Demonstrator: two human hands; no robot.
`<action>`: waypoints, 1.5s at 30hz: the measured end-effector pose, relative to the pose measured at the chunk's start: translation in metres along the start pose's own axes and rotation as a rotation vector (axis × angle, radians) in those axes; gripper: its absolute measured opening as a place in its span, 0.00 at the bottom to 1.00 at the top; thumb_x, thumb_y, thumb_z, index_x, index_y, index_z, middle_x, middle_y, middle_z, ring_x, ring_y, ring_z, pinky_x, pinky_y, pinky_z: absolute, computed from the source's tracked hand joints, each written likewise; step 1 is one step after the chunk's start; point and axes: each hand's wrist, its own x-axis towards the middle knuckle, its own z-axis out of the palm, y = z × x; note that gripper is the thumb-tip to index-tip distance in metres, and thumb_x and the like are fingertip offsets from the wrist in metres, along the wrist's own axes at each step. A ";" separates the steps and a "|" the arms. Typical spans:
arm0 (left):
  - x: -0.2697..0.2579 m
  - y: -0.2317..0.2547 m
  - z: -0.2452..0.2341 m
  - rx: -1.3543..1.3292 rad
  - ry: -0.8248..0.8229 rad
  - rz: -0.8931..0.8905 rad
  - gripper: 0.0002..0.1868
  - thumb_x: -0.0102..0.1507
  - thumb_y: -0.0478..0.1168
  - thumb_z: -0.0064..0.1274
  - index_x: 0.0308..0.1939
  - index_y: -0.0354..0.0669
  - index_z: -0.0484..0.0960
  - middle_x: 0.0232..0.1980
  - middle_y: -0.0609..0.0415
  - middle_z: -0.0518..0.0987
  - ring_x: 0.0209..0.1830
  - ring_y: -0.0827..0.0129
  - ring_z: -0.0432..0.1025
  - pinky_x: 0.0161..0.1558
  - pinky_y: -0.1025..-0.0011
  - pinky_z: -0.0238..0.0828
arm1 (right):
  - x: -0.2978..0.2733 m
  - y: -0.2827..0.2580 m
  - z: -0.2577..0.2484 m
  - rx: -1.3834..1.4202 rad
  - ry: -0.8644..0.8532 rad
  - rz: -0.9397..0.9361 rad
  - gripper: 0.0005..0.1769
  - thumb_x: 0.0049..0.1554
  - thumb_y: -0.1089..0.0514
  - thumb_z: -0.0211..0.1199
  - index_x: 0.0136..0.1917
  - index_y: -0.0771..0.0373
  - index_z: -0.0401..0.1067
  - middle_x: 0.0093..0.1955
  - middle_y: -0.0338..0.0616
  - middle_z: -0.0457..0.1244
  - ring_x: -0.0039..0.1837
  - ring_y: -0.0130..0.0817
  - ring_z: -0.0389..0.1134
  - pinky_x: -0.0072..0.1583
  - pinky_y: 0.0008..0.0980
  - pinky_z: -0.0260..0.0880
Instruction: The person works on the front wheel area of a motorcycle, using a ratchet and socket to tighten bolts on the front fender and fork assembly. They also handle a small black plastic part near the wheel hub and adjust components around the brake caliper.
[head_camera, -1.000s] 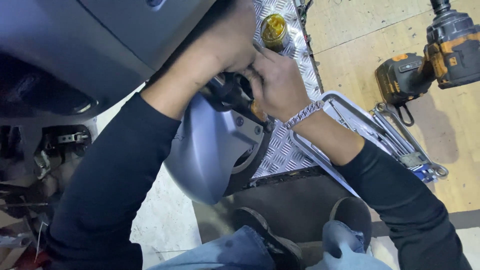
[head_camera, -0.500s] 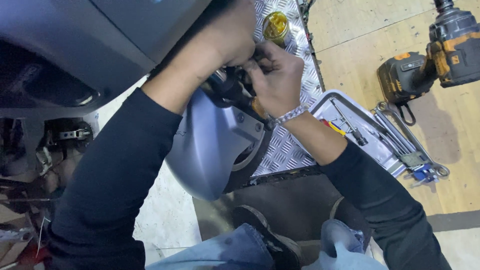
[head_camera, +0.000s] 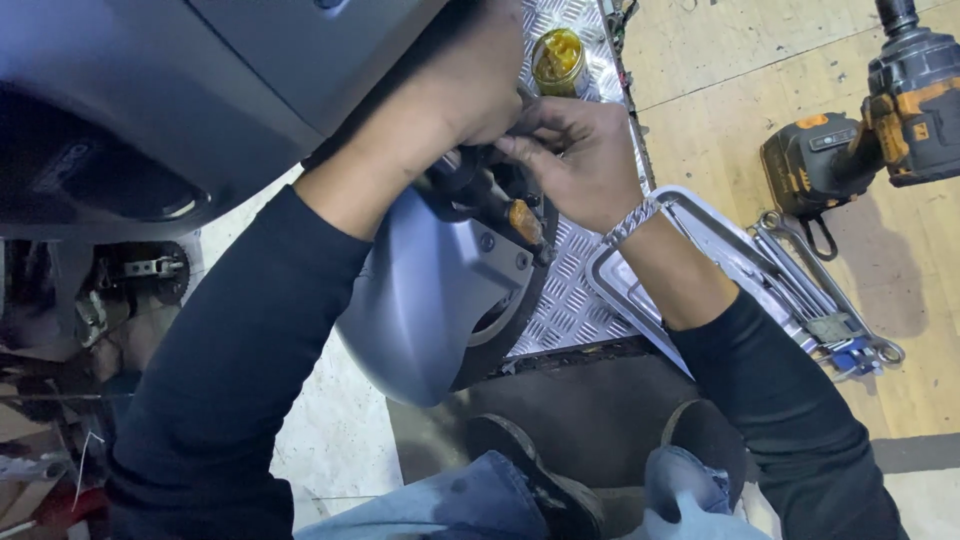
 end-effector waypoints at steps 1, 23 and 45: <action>-0.002 0.001 -0.001 -0.001 -0.002 -0.002 0.35 0.50 0.28 0.64 0.56 0.36 0.61 0.37 0.43 0.77 0.33 0.54 0.78 0.31 0.59 0.74 | 0.002 0.000 0.000 0.001 -0.001 0.002 0.05 0.60 0.69 0.72 0.42 0.69 0.77 0.41 0.47 0.70 0.43 0.31 0.72 0.46 0.27 0.75; 0.005 -0.009 0.019 0.290 0.280 0.246 0.27 0.50 0.31 0.58 0.52 0.31 0.67 0.42 0.37 0.74 0.40 0.49 0.74 0.45 0.61 0.70 | -0.011 0.040 0.024 0.204 0.166 0.076 0.06 0.61 0.65 0.71 0.45 0.65 0.74 0.35 0.36 0.64 0.37 0.18 0.58 0.41 0.23 0.64; 0.041 -0.031 0.048 0.267 0.235 0.370 0.25 0.54 0.33 0.55 0.52 0.27 0.65 0.49 0.35 0.69 0.46 0.51 0.70 0.44 0.64 0.68 | -0.018 0.054 0.032 0.228 0.255 0.083 0.09 0.57 0.60 0.75 0.49 0.60 0.77 0.43 0.35 0.69 0.41 0.16 0.61 0.43 0.21 0.64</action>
